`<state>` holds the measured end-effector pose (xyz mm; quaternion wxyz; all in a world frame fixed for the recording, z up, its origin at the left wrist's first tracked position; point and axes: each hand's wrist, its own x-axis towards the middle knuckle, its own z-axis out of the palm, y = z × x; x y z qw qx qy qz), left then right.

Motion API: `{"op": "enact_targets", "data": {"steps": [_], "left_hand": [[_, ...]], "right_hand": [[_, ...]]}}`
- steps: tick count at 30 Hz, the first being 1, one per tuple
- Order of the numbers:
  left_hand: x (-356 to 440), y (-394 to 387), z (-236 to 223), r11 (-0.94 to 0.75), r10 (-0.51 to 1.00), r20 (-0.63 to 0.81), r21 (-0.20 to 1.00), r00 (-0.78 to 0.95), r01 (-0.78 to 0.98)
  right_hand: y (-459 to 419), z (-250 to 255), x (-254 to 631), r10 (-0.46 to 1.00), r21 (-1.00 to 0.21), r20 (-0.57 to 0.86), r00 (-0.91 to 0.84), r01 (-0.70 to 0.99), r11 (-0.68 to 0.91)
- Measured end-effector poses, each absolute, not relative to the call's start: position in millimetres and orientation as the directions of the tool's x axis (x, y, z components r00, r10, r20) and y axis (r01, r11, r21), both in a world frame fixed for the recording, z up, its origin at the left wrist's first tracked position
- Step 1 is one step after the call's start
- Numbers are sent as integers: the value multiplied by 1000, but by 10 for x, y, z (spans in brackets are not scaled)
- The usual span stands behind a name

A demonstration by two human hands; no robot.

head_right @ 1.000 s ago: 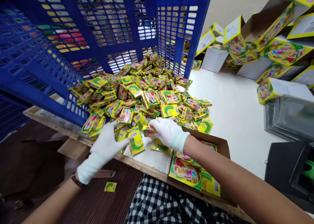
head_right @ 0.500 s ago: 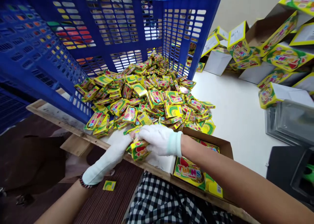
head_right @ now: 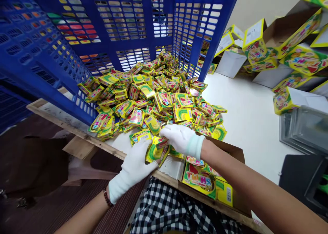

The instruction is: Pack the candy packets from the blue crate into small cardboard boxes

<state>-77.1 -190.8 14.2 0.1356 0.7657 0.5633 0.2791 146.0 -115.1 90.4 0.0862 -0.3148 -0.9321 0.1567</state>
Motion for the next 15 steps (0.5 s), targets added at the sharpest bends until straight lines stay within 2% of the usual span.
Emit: {"op": "enact_targets", "data": {"steps": [3, 5, 8, 11, 15], "left_hand": [[-818, -1837, 104, -214, 975, 191, 658, 115, 722], [-850, -1792, 118, -173, 981, 182, 698, 62, 695], [-837, -1790, 186, -277, 954, 266, 601, 139, 750], [-781, -1839, 211, -358, 929, 267, 481, 255, 801], [-757, -1829, 148, -321, 946, 217, 510, 242, 798]], "right_hand": [[-1179, 908, 1455, 513, -377, 161, -843, 428, 822], [-1182, 842, 1403, 439, -349, 207, -874, 353, 868], [-1119, 757, 1333, 402, -305, 174, -899, 339, 890], [-1019, 815, 1370, 454, -332, 133, -881, 392, 858], [-989, 984, 1501, 504, -382, 136, -853, 424, 821]]}}
